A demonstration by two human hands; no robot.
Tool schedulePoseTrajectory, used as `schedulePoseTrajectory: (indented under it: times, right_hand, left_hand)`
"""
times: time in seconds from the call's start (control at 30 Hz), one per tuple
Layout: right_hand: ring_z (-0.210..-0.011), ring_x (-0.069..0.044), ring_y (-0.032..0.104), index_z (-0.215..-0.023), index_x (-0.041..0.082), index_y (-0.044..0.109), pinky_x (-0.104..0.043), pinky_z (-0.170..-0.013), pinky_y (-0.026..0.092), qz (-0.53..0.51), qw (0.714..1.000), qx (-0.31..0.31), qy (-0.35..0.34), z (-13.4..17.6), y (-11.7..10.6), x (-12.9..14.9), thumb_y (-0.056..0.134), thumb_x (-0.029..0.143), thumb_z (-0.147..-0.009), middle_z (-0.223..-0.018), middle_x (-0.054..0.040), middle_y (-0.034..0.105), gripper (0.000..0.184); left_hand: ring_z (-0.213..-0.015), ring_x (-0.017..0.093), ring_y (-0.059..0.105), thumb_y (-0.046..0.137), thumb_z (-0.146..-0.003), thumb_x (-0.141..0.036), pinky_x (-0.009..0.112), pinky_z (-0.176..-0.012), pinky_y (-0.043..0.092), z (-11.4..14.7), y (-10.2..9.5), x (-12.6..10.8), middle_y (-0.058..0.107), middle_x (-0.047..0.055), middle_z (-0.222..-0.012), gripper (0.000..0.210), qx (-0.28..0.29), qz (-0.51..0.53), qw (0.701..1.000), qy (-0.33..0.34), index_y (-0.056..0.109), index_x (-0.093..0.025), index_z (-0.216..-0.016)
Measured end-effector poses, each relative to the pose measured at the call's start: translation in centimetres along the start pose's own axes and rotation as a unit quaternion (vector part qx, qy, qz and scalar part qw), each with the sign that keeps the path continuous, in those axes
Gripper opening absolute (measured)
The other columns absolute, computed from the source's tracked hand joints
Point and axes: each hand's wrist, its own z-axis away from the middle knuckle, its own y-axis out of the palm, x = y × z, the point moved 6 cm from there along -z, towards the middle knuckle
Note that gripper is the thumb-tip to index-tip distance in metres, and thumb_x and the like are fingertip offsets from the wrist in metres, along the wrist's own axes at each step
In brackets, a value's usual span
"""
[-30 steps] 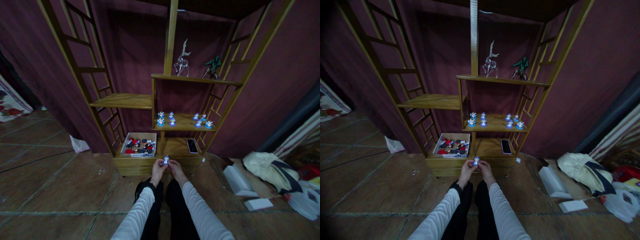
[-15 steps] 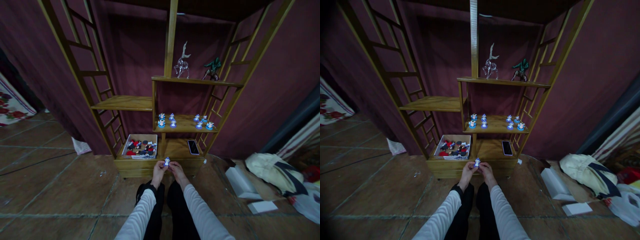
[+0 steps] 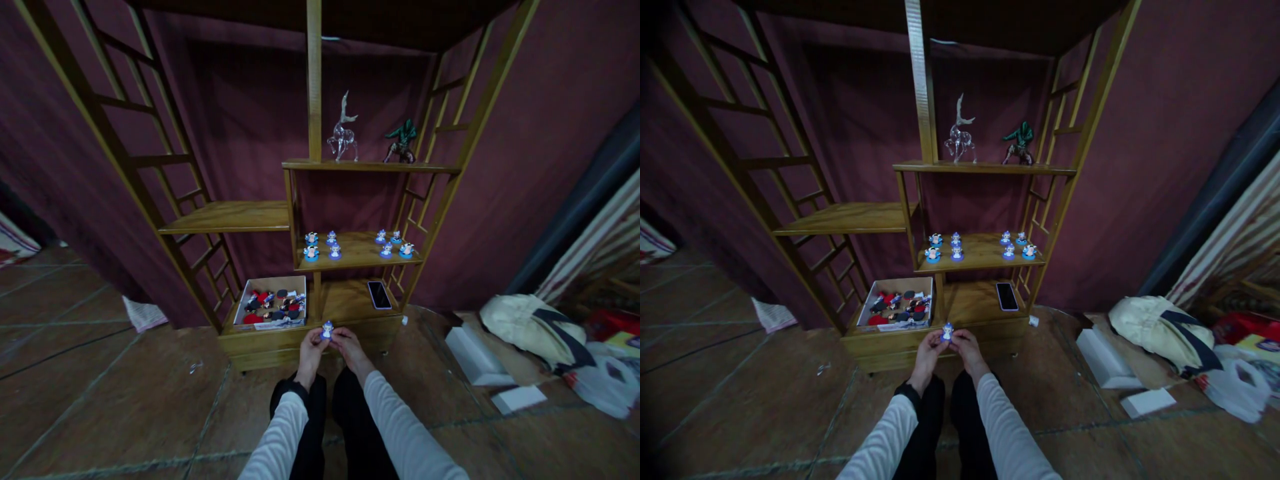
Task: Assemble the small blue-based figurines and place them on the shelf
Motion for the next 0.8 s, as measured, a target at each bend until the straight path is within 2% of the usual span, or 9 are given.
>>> schedulePoseTrajectory:
  times: [0.33, 0.6, 0.8]
  right_hand:
    - [-0.078, -0.019, 0.063, -0.070, 0.018, 0.063, -0.034, -0.075, 0.048, 0.001, 1.000, 0.008, 0.007, -0.54, -0.41, -0.40, 0.080, 0.031, -0.047, -0.079, -0.0033, 0.068, 0.031]
    - [-0.074, -0.017, 0.063, -0.068, 0.018, 0.062, -0.034, -0.075, 0.049, -0.002, 1.000, -0.006, 0.015, -0.81, -0.79, -0.81, 0.081, 0.031, -0.047, -0.074, -0.0016, 0.067, 0.030]
    - [-0.073, -0.015, 0.062, -0.066, 0.017, 0.062, -0.032, -0.074, 0.049, 0.007, 1.000, 0.008, 0.012, -0.51, -0.46, -0.41, 0.081, 0.032, -0.048, -0.073, -0.0009, 0.066, 0.030]
  left_hand:
    - [-0.068, 0.014, 0.060, 0.076, -0.050, -0.022, 0.028, -0.070, 0.046, 0.38, 0.28, -0.67, 0.065, 0.003, -0.074, 0.034, -0.007, -0.018, 1.000, 0.001, 0.062, -0.016, -0.081]
    - [-0.064, 0.013, 0.059, 0.077, -0.049, -0.022, 0.028, -0.068, 0.046, 0.35, 0.17, -0.85, 0.065, 0.002, -0.071, 0.033, -0.019, -0.021, 1.000, 0.001, 0.063, -0.016, -0.078]
    - [-0.063, 0.013, 0.058, 0.077, -0.049, -0.025, 0.027, -0.068, 0.045, 0.46, 0.17, -0.97, 0.064, 0.001, -0.067, 0.032, -0.016, -0.026, 0.999, -0.012, 0.062, -0.015, -0.075]
